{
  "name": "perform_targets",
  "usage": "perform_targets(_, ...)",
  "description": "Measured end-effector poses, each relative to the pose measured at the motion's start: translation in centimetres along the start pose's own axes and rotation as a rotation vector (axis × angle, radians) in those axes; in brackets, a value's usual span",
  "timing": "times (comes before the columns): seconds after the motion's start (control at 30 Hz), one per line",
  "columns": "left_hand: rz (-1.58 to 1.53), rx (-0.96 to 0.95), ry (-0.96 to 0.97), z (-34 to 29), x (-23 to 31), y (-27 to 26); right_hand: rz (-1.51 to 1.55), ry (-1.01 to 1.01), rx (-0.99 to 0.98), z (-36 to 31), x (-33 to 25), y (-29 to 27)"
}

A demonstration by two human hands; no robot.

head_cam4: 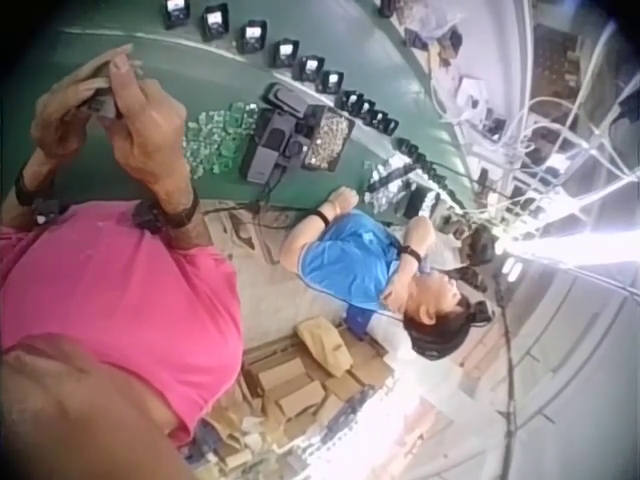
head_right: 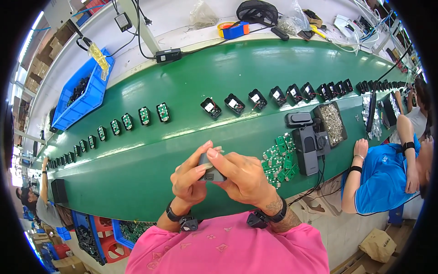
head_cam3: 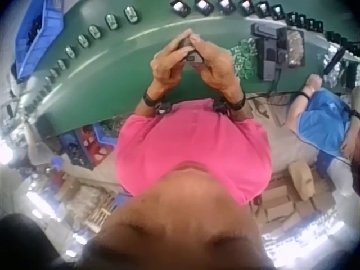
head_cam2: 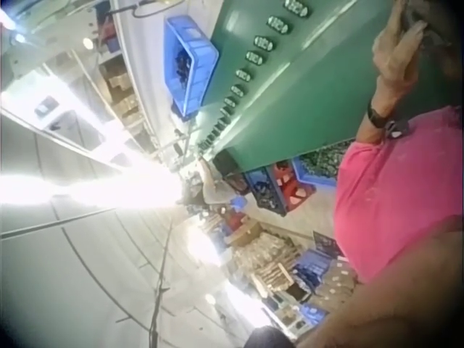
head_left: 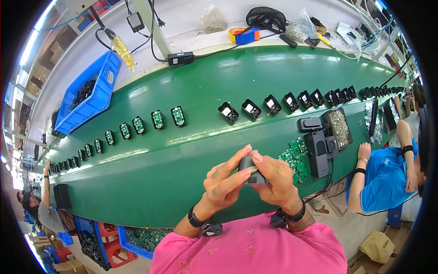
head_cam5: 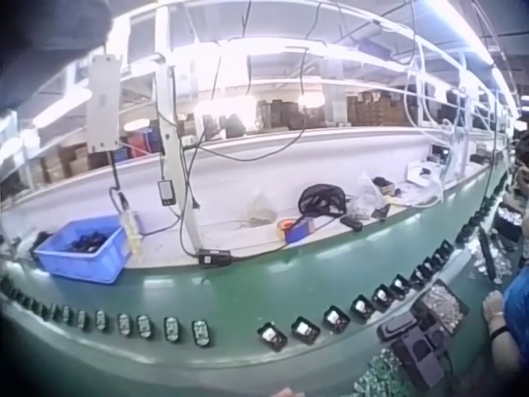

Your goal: The person picks up a circuit board and a black plastic housing, fits the board into the housing by hand, and places the assembled unit onto the conveyor belt.

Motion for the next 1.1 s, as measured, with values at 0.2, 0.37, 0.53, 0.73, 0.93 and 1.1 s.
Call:
perform_targets(0.2, 0.066, -0.03, 0.009, -0.2, 0.4, -0.2, 0.03, -0.08, 0.033, -0.1, 0.4, 0.1)
perform_targets(0.37, -0.012, 0.003, -0.309, -1.6, -2.2, 0.9, 0.121, 0.259, 0.159, -1.3, 3.4, 1.5)
perform_targets(0.53, -0.04, -0.105, -0.574, -1.8, -4.0, 1.5, 0.292, 0.562, 0.16, -1.5, 5.0, 1.5)
perform_targets(0.73, -0.695, -0.061, -0.847, -3.2, -4.3, 2.4, 0.008, 0.536, 0.123, -1.5, 4.8, 1.1)
perform_targets(0.93, -0.54, -0.026, -0.718, -3.3, -5.3, 3.1, -0.309, 0.139, -0.056, -1.2, 2.8, 2.2)
perform_targets(1.1, -1.321, 0.232, -1.018, -5.1, -8.4, 3.4, -0.098, 0.291, 0.025, -1.0, 2.2, 1.5)
Point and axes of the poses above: each hand's wrist, its own z-axis towards the middle knuckle, its own y-axis out of the palm, x = y × z, the point moved 5 cm from there along z, towards the middle knuckle, and after that the axes turned 13 degrees about z, right-handed, at the moved point
